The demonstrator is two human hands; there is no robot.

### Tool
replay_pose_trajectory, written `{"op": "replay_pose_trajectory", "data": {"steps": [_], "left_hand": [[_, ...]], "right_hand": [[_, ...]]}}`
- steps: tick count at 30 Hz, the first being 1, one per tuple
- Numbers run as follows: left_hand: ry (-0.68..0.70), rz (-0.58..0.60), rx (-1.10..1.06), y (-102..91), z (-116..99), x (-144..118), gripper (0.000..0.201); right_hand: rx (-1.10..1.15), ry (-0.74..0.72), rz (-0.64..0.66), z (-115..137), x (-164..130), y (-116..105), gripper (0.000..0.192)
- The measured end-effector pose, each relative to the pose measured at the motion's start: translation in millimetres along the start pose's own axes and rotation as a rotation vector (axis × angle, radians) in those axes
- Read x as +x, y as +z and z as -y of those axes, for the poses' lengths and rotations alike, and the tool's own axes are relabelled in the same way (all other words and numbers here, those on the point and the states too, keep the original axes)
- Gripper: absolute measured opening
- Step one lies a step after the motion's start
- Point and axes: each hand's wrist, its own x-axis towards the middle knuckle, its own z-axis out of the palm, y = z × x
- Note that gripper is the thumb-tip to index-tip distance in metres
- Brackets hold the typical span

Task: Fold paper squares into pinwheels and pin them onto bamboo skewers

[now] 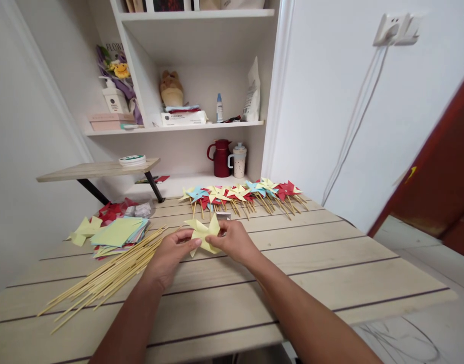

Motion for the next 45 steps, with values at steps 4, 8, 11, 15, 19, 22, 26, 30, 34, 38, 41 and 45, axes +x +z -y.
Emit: {"op": "replay_pose_trajectory", "data": {"steps": [4, 8, 11, 15, 19, 22, 26, 30, 34, 38, 41, 45], "left_hand": [[-0.016, -0.047, 0.031, 1.7, 3, 1, 0.031], [-0.016, -0.124, 0.087, 3.8, 8, 5, 0.03], [0.019, -0.169, 0.126, 5.8, 9, 6, 0.029], [0.042, -0.207, 0.146, 8.7, 10, 5, 0.028], [-0.029, -0.266, 0.06, 8.7, 13, 6, 0.03], [-0.058, -0.318, -0.08, 3.8, 17, 10, 0.032], [-0.074, -0.341, -0.201, -5.4, 22, 14, 0.032], [-0.093, -0.386, -0.237, -9.4, 25, 16, 0.029], [-0.066, -0.426, -0.269, -8.9, 26, 16, 0.028], [-0.029, -0.403, -0.302, -6.0, 24, 16, 0.029], [0.007, -0.359, -0.315, -2.2, 22, 14, 0.03], [0.053, -0.264, -0.311, 3.6, 17, 10, 0.032]], "right_hand": [[-0.003, 0.015, 0.007, 1, 0, 0, 0.014], [-0.013, 0.033, 0.007, 5, -1, 1, 0.013], [-0.007, 0.049, 0.008, 8, -2, 0, 0.012], [0.003, 0.073, -0.006, 8, -3, 1, 0.009], [0.081, 0.069, -0.008, 0, 0, 3, 0.013], [0.204, 0.025, -0.041, -5, 4, 1, 0.022], [0.305, -0.019, -0.174, -8, 8, -6, 0.037], [0.345, -0.025, -0.285, -12, 11, -13, 0.038], [0.322, -0.041, -0.295, -16, 12, -12, 0.036], [0.265, -0.043, -0.258, -15, 10, -9, 0.036], [0.19, -0.068, -0.196, -11, 8, -7, 0.037], [0.16, -0.095, -0.12, -6, 5, -4, 0.036]]}}
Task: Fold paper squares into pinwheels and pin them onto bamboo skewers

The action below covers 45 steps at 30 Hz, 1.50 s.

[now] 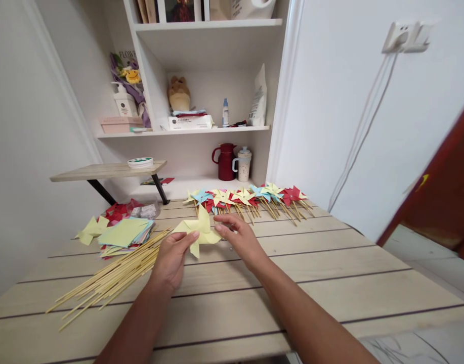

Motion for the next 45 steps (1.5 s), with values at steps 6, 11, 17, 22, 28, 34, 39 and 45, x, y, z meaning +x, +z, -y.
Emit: {"op": "replay_pose_trajectory", "data": {"steps": [6, 11, 17, 22, 28, 34, 39, 45], "left_hand": [[-0.004, 0.018, 0.038, 5.2, -3, -6, 0.031], [-0.003, -0.007, 0.131, 7.1, -2, -7, 0.031], [-0.002, 0.029, 0.226, 8.8, -1, -7, 0.03], [0.033, 0.025, 0.28, 11.6, -2, -9, 0.026], [0.061, -0.003, 0.282, 14.2, 1, -10, 0.027], [0.077, 0.026, 0.173, 10.7, -2, -6, 0.04], [0.008, 0.115, 0.114, 3.7, -3, -2, 0.044], [0.051, 0.12, 0.144, 5.4, -4, -4, 0.045]], "right_hand": [[0.006, -0.008, 0.057, 3, -3, 2, 0.03], [0.009, 0.035, 0.073, 5, -3, 2, 0.024], [-0.021, 0.063, 0.097, 3, -5, 3, 0.019], [0.002, 0.069, 0.08, 4, -6, 6, 0.017], [-0.03, 0.09, 0.025, 6, -6, 7, 0.017], [0.197, 0.214, 0.024, 1, -2, 7, 0.024], [0.254, 0.238, -0.021, 1, 0, 3, 0.029], [0.255, 0.242, 0.002, 5, -1, 4, 0.025]]}}
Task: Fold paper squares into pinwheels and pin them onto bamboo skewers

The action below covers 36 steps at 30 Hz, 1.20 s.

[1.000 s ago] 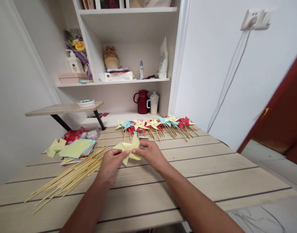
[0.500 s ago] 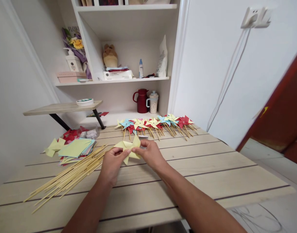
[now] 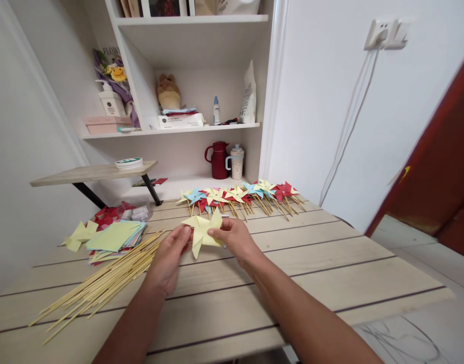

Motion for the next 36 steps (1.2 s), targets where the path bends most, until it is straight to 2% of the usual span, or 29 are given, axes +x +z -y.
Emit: {"op": "replay_pose_trajectory", "data": {"steps": [2, 4, 6, 8, 12, 18, 24, 28, 32, 36], "left_hand": [[0.127, -0.159, 0.108, -1.2, -2, 0, 0.048], [0.302, -0.302, 0.266, -3.4, -3, 0, 0.042], [0.434, -0.334, 0.395, -4.8, -4, 0, 0.03], [0.486, -0.285, 0.456, -4.2, -5, -2, 0.024], [0.492, -0.195, 0.498, 0.8, -6, -5, 0.024], [0.421, -0.154, 0.467, 3.3, -6, -5, 0.02], [0.321, -0.151, 0.475, 2.4, 3, 1, 0.02], [0.272, -0.108, 0.435, 2.7, 7, 3, 0.02], [0.276, -0.034, 0.343, 3.5, 7, 3, 0.019], [0.312, -0.056, 0.336, 4.1, 3, 3, 0.015]], "right_hand": [[-0.007, 0.002, 0.003, 0, 0, 0, 0.025], [-0.007, 0.005, -0.015, -1, 1, 0, 0.025], [-0.003, 0.006, -0.031, -1, 2, 0, 0.026], [0.001, 0.008, -0.037, -2, 2, -1, 0.026], [0.002, 0.001, -0.022, -3, 2, -1, 0.024], [-0.004, -0.019, 0.026, -2, 1, 1, 0.027], [-0.005, -0.009, 0.021, 4, -1, 4, 0.021], [-0.002, -0.018, 0.046, 4, -1, 5, 0.021], [-0.002, -0.017, 0.052, 2, 0, 4, 0.023], [-0.011, -0.002, 0.031, 2, 0, 5, 0.022]]}}
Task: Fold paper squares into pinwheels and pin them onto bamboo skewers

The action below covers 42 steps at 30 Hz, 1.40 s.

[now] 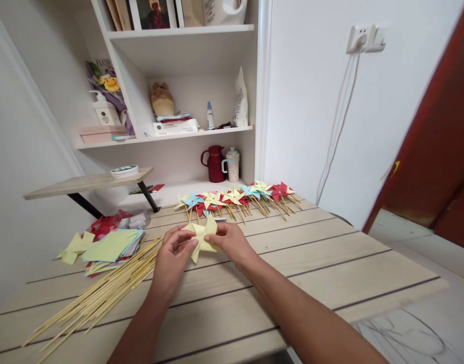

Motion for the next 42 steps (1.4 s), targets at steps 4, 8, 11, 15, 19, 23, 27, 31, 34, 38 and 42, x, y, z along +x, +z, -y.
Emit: {"op": "replay_pose_trajectory", "data": {"steps": [4, 8, 11, 15, 19, 23, 27, 31, 34, 38, 42], "left_hand": [[0.015, -0.041, 0.048, -0.5, -3, -1, 0.017], [-0.068, -0.192, -0.088, -1.0, -5, -1, 0.05], [-0.224, -0.166, -0.245, -1.0, -4, -1, 0.057], [-0.352, 0.047, -0.324, -0.2, -2, -3, 0.045], [-0.205, -0.108, -0.138, -4.8, -1, -1, 0.037], [0.348, -0.388, 0.402, -12.3, -1, 3, 0.02], [0.536, -0.286, 0.713, -11.3, 0, 1, 0.026], [0.574, -0.262, 0.763, -9.2, -1, -1, 0.024], [0.593, -0.233, 0.709, -9.0, -2, 0, 0.02], [0.581, -0.193, 0.626, -7.5, -1, 0, 0.012], [0.514, -0.209, 0.542, -6.8, -3, -1, 0.013]], "right_hand": [[-0.009, 0.007, 0.02, -1, 0, 0, 0.022], [0.021, 0.014, 0.02, -3, 1, -2, 0.026], [0.063, 0.018, -0.016, -5, 3, -4, 0.028], [0.073, 0.017, -0.011, -7, 3, -5, 0.029], [0.023, 0.017, -0.011, -8, 2, -3, 0.025], [-0.047, 0.03, -0.002, -8, 3, -3, 0.022], [-0.093, 0.042, 0.056, -9, 2, -4, 0.019], [-0.125, 0.061, 0.128, -10, 1, -3, 0.019], [-0.173, 0.055, 0.118, -10, 1, -4, 0.016], [-0.203, 0.045, 0.121, -10, 1, -4, 0.017], [-0.148, 0.06, 0.122, -9, 1, -3, 0.021]]}}
